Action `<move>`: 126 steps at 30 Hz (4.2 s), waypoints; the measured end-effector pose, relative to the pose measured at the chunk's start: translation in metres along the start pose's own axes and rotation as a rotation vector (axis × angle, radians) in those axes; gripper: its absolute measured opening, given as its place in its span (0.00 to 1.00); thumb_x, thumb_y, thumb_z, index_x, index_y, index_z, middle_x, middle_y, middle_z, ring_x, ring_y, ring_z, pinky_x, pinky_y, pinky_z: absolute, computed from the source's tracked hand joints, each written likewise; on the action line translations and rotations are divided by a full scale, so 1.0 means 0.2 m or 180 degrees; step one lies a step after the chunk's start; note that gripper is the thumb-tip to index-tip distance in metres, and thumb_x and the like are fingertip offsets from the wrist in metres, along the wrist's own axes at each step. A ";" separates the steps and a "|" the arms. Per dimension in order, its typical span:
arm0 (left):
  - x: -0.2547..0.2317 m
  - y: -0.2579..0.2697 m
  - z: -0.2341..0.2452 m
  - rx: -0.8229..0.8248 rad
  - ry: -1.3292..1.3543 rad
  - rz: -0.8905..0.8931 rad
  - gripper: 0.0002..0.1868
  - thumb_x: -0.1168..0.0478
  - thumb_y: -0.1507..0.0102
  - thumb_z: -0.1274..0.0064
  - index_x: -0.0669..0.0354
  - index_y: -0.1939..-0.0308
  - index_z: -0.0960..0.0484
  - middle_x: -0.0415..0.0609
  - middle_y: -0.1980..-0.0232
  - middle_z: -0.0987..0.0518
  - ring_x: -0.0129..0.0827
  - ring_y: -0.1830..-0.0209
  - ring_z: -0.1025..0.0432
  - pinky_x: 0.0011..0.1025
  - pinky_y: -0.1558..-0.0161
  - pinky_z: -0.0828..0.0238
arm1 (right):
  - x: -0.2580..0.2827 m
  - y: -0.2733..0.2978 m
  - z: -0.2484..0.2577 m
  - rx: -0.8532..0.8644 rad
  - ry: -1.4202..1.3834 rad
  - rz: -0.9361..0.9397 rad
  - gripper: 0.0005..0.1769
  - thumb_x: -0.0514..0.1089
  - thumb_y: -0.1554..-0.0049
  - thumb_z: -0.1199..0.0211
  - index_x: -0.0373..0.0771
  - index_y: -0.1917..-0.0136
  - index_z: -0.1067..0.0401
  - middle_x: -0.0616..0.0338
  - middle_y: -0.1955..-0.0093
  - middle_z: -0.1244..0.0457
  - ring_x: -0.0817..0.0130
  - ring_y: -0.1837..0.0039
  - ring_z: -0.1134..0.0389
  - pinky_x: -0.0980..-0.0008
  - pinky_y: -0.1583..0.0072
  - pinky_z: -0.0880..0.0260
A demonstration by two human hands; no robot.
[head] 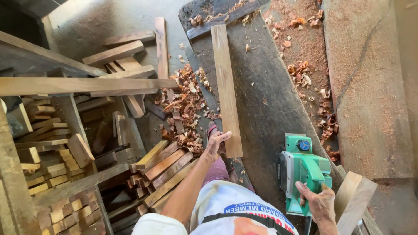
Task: Planing wood planks using electric and manual hand planers.
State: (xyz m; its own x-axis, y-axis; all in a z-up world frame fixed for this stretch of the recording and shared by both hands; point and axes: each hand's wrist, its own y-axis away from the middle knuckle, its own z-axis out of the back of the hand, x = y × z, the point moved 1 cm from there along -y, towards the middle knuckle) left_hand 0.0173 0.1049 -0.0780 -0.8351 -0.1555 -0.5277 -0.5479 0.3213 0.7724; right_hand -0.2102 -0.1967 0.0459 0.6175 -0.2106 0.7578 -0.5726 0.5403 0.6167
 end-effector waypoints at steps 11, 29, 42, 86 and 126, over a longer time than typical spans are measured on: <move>-0.15 0.17 -0.27 -0.1318 -0.2880 -0.2185 0.63 0.46 0.49 0.28 0.79 0.26 0.51 0.73 0.28 0.39 0.57 0.28 0.41 0.43 0.30 0.44 | 0.09 0.04 -0.03 -0.0058 0.0041 0.0091 0.12 0.37 0.50 0.27 0.29 0.58 0.29 0.57 0.68 0.37 0.69 0.72 0.39 0.68 0.71 0.40; -0.22 0.04 -0.13 -0.1299 -0.1568 -0.1834 0.34 0.51 0.32 0.51 0.74 0.30 0.35 0.68 0.41 0.23 0.52 0.44 0.27 0.43 0.44 0.29 | 0.12 0.21 -0.31 0.0738 0.0572 0.0485 0.21 0.43 0.53 0.24 0.33 0.49 0.26 0.61 0.64 0.33 0.75 0.64 0.34 0.73 0.62 0.33; 0.82 0.23 0.92 -0.1941 -0.1553 0.0365 0.15 0.55 0.36 0.51 0.63 0.68 0.19 0.46 0.74 0.20 0.30 0.76 0.26 0.30 0.75 0.29 | 0.08 0.20 -0.52 0.1079 0.0527 0.0898 0.21 0.44 0.49 0.24 0.34 0.46 0.25 0.64 0.61 0.33 0.78 0.58 0.35 0.74 0.55 0.31; -0.55 -0.54 0.69 -0.1169 -0.3350 -0.1527 0.15 0.63 0.36 0.45 0.63 0.46 0.18 0.56 0.60 0.18 0.41 0.60 0.23 0.37 0.56 0.27 | 1.61 -1.03 -1.77 0.1208 0.0439 0.1706 0.22 0.54 0.42 0.29 0.32 0.52 0.29 0.59 0.69 0.37 0.75 0.73 0.37 0.73 0.72 0.33; -0.01 0.29 -0.32 -0.1306 -0.3822 -0.1732 0.69 0.48 0.51 0.30 0.73 0.23 0.62 0.73 0.33 0.35 0.58 0.34 0.36 0.44 0.33 0.37 | 0.06 0.06 -0.02 0.0003 0.0786 0.0042 0.21 0.48 0.51 0.25 0.29 0.55 0.27 0.56 0.72 0.37 0.70 0.73 0.39 0.68 0.69 0.39</move>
State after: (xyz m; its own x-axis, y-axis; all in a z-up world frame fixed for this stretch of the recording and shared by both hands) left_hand -0.0167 0.0645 -0.0098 -0.0736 0.7890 -0.6100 -0.9385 0.1522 0.3100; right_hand -0.2065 -0.1893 0.0611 0.7230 0.0022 0.6909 -0.5819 0.5410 0.6072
